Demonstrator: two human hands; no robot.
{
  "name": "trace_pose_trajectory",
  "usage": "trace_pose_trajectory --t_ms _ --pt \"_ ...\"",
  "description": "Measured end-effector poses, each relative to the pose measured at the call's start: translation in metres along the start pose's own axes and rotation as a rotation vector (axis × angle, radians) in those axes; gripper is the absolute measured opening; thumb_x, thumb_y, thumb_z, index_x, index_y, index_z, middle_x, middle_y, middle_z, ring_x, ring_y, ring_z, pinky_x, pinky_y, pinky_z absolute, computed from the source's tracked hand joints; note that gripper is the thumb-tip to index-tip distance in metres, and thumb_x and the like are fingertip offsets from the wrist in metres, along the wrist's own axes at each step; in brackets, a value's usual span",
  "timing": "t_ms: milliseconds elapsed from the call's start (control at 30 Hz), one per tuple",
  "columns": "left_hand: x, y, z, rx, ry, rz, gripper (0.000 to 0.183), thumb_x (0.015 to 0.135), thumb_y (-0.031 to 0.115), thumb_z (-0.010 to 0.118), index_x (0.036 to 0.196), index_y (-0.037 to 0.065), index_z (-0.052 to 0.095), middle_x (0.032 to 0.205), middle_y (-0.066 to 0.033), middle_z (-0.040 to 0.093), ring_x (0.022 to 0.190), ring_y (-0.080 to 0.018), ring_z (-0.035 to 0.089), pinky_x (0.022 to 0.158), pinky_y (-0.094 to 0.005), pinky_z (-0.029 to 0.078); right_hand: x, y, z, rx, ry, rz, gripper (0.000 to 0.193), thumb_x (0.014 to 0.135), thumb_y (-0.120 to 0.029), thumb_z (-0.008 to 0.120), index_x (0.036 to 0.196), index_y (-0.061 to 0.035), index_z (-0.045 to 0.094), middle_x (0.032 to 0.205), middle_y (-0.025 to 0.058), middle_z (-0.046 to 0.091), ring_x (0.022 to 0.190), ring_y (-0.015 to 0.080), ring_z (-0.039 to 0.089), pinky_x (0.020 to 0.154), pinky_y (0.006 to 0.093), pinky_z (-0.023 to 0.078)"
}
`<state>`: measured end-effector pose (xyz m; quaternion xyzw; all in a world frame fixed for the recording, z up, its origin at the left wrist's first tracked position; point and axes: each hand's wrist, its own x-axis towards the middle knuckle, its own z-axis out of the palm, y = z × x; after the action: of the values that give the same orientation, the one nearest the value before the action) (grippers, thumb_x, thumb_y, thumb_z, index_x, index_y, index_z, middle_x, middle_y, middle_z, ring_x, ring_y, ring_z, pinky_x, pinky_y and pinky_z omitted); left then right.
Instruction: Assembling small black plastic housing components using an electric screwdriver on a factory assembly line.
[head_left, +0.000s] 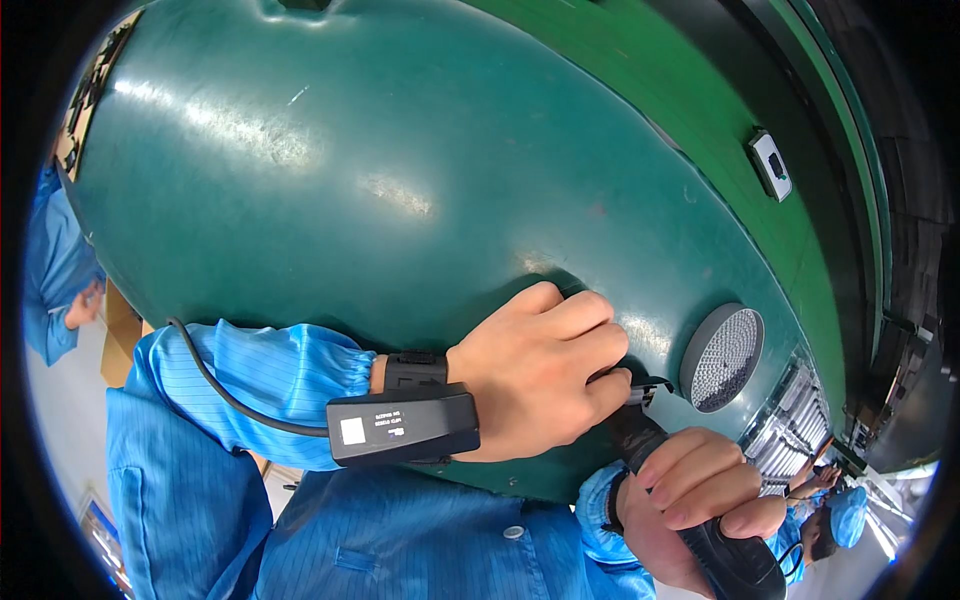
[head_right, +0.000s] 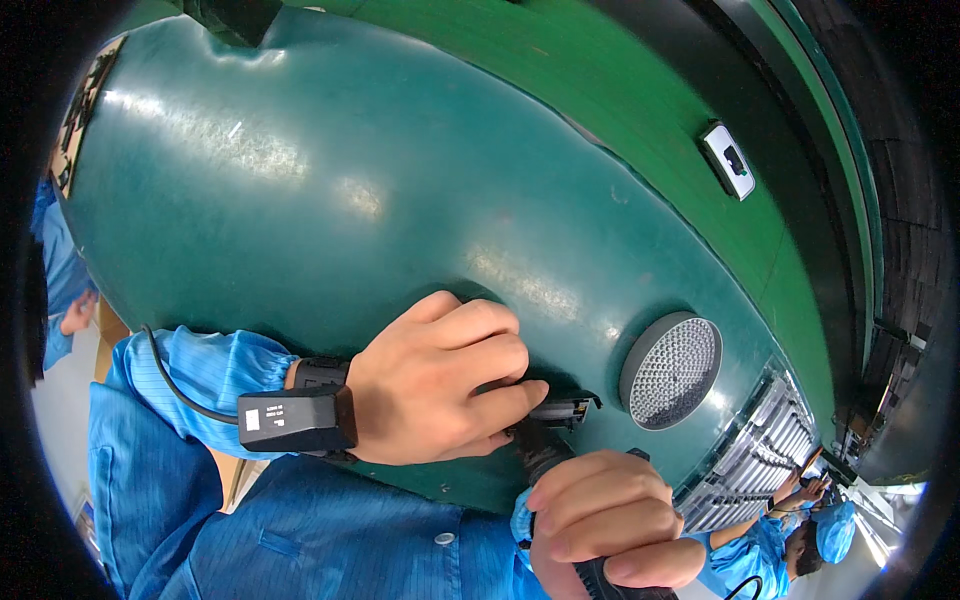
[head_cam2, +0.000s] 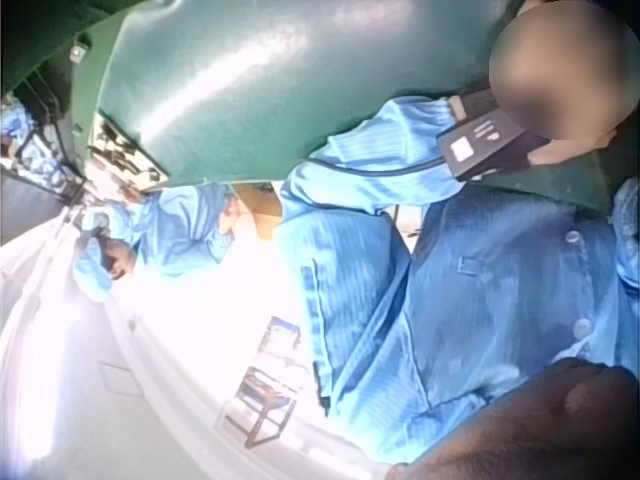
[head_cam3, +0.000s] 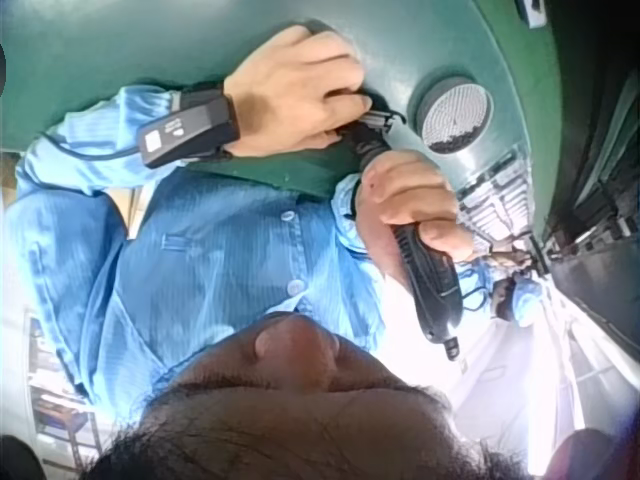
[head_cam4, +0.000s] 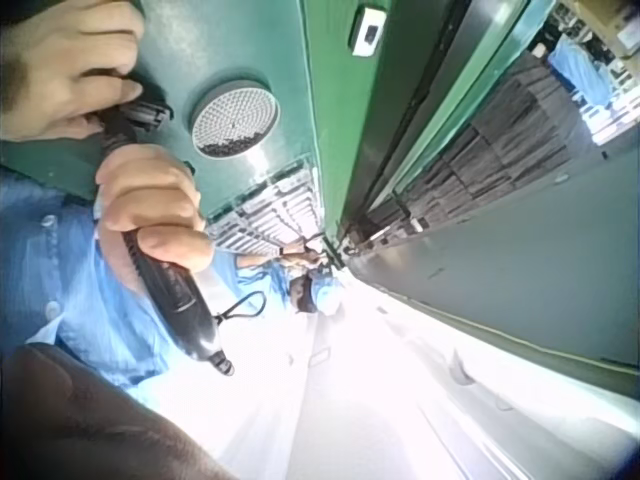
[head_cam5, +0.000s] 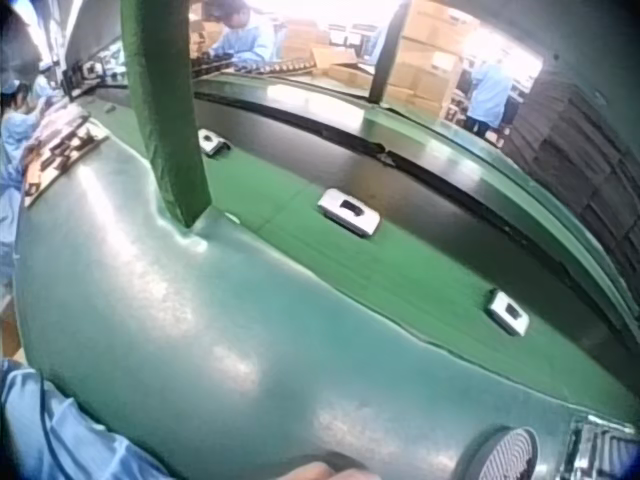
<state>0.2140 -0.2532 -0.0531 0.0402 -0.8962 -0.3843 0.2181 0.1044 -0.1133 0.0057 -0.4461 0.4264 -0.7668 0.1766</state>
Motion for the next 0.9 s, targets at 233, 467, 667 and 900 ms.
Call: trace_pose_trajectory --t_ms 233,467,667,900 --pt "0.001 -0.001 -0.004 0.007 -0.002 0.014 0.044 0.058 0.024 0.085 0.100 0.013 0.076 0.095 0.0004 0.056 0.106 -0.0213 0.057 0.073 -0.0355 0.042 0.011 0.006 0.006 0.023 0.025 0.056 0.057 0.094 -0.065 0.058 0.100 -0.0088 0.048 0.069 0.0054 0.054 0.057 0.0188 0.051 0.052 0.0331 0.046" --pt "-0.002 -0.001 -0.005 -0.010 -0.029 -0.004 0.044 0.060 0.024 0.085 0.101 0.013 0.076 0.096 0.0005 0.056 0.107 -0.0210 0.056 0.074 -0.0353 0.042 0.030 -0.012 -0.004 0.006 -0.308 0.276 0.034 0.100 -0.038 0.051 0.113 -0.0073 0.052 0.083 0.0138 0.055 0.069 0.0296 0.053 0.060 0.0455 0.046" --pt "-0.002 -0.001 -0.006 -0.014 -0.024 -0.016 0.043 0.060 0.023 0.085 0.101 0.012 0.076 0.096 0.0003 0.056 0.107 -0.0208 0.057 0.074 -0.0348 0.042 0.023 0.004 -0.002 -0.057 -0.256 0.118 0.022 0.095 -0.022 0.069 0.101 -0.0092 0.052 0.077 0.0060 0.062 0.060 0.0196 0.059 0.053 0.0340 0.055" --pt "0.000 -0.003 -0.009 0.005 -0.003 -0.015 0.043 0.060 0.024 0.085 0.100 0.012 0.076 0.095 0.0000 0.056 0.106 -0.0215 0.057 0.073 -0.0354 0.043 0.023 0.011 -0.005 0.021 -0.177 0.128 0.022 0.083 -0.002 0.073 0.092 -0.0069 0.054 0.075 0.0072 0.064 0.061 0.0213 0.062 0.055 0.0355 0.056"
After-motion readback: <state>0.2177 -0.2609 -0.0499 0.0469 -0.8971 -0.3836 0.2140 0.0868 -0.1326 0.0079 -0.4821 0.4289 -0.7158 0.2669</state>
